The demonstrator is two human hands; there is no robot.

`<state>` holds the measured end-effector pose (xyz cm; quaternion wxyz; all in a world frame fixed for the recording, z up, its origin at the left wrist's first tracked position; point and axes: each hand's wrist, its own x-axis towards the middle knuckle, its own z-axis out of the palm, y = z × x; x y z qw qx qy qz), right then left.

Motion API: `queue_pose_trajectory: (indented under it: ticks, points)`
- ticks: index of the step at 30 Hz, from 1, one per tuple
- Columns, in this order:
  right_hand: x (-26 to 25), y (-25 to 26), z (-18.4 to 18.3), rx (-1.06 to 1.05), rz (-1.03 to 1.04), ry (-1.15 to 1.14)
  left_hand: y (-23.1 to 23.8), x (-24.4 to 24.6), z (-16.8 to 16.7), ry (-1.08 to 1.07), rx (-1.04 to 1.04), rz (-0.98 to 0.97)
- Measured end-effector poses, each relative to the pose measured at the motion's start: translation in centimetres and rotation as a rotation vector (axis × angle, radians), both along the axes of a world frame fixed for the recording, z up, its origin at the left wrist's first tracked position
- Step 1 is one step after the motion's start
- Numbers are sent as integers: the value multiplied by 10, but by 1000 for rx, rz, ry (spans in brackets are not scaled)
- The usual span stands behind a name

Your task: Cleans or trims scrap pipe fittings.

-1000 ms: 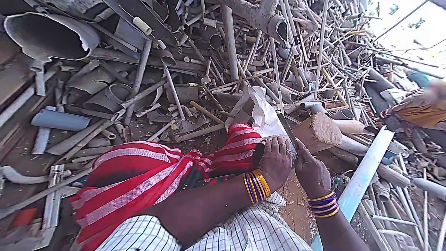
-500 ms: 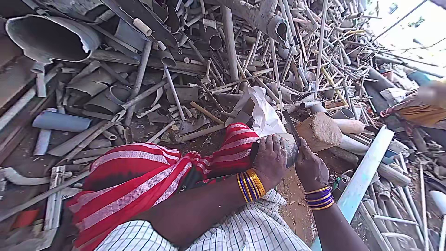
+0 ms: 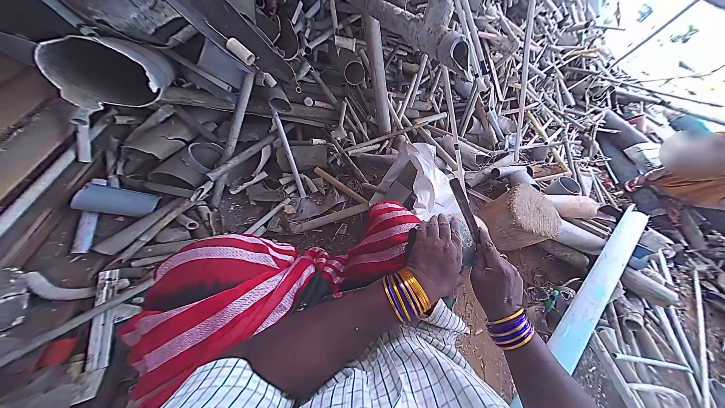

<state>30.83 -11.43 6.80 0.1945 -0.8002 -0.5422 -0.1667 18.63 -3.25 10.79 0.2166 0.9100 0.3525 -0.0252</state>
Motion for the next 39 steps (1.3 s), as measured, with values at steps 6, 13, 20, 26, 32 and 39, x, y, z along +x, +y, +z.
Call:
queue_pose_trajectory:
  ticks: [6,13,20,26,32,39]
  points:
    - [3,6,-4,23,-6,-4,9,-2,0,-15,-49,65]
    - [3,8,-7,37,-6,-13,10,-1,0,-19,-66,86]
    - [2,9,-11,69,4,-6,9,-2,-2,-38,-41,98]
    - [4,10,-9,61,6,-16,15,-5,2,-38,-54,114]
    - [8,10,-12,50,14,-38,17,-8,1,-50,-53,123]
    - [13,12,-19,102,32,-11,27,-10,5,-58,-103,142]
